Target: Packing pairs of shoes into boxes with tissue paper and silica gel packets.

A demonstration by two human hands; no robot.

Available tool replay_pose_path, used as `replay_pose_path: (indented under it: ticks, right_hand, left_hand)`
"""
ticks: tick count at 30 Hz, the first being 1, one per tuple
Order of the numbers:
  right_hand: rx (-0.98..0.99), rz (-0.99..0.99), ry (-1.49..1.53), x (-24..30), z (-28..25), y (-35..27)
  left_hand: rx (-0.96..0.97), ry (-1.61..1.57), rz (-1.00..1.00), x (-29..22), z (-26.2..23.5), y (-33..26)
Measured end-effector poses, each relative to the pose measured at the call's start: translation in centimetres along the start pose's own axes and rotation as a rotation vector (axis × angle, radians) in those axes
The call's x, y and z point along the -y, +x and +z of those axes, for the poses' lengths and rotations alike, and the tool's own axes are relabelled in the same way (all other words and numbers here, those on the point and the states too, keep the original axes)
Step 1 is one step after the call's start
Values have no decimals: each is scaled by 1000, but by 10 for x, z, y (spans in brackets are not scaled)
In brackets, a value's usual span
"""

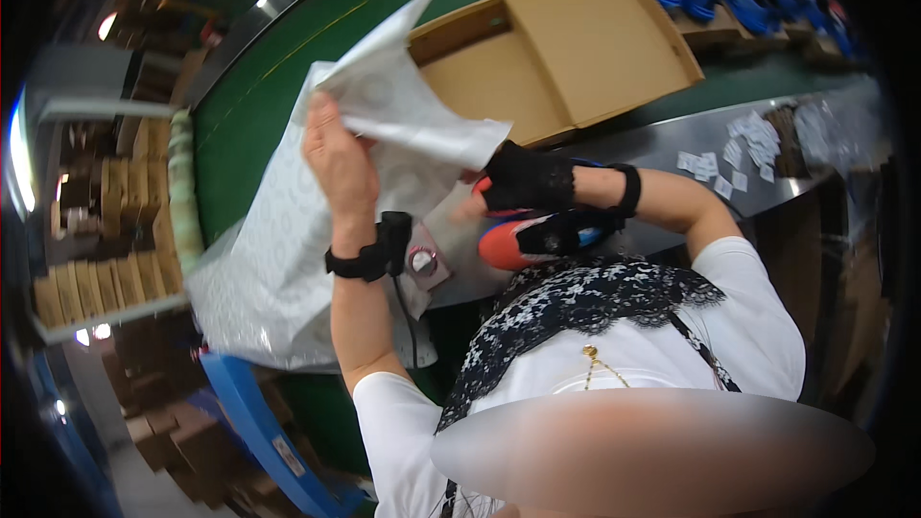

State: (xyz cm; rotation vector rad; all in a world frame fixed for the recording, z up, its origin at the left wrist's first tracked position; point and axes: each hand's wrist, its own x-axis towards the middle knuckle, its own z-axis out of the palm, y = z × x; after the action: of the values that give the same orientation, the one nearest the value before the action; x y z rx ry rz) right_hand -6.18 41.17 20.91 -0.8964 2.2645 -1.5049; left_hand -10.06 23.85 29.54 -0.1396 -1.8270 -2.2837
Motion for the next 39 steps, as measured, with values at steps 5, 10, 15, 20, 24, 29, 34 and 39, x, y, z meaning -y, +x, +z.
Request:
replay_pose_path:
  ticks: [5,10,15,20,24,29,34,39]
  right_hand:
    - [-901,428,248,-24,-48,9]
    - [-1417,157,-24,-109,-140,-49]
    - [-1678,42,-93,-128,-195,-120]
    - [-1874,302,-427,-144,-200,-144]
    - [-2038,357,-359,-152,-216,-163]
    - [-2035,587,-247,-194,-242,-221]
    - [-1677,763,-230,-205,-195,-256]
    - [-199,322,-808,-82,-43,-178]
  left_hand:
    - [208,282,97,44,58,13]
    - [430,1346,566,94,41,7]
    - [507,1551,205,143,-18,-6]
    - [215,1561,428,135,-35,1]
    - [147,1880,65,141,-89,-5]
    - [-251,1282,-384,172,-134,-12]
    - [-157,318,-904,181,-113,-16]
    - [-103,-125,-962,215,-103,-25]
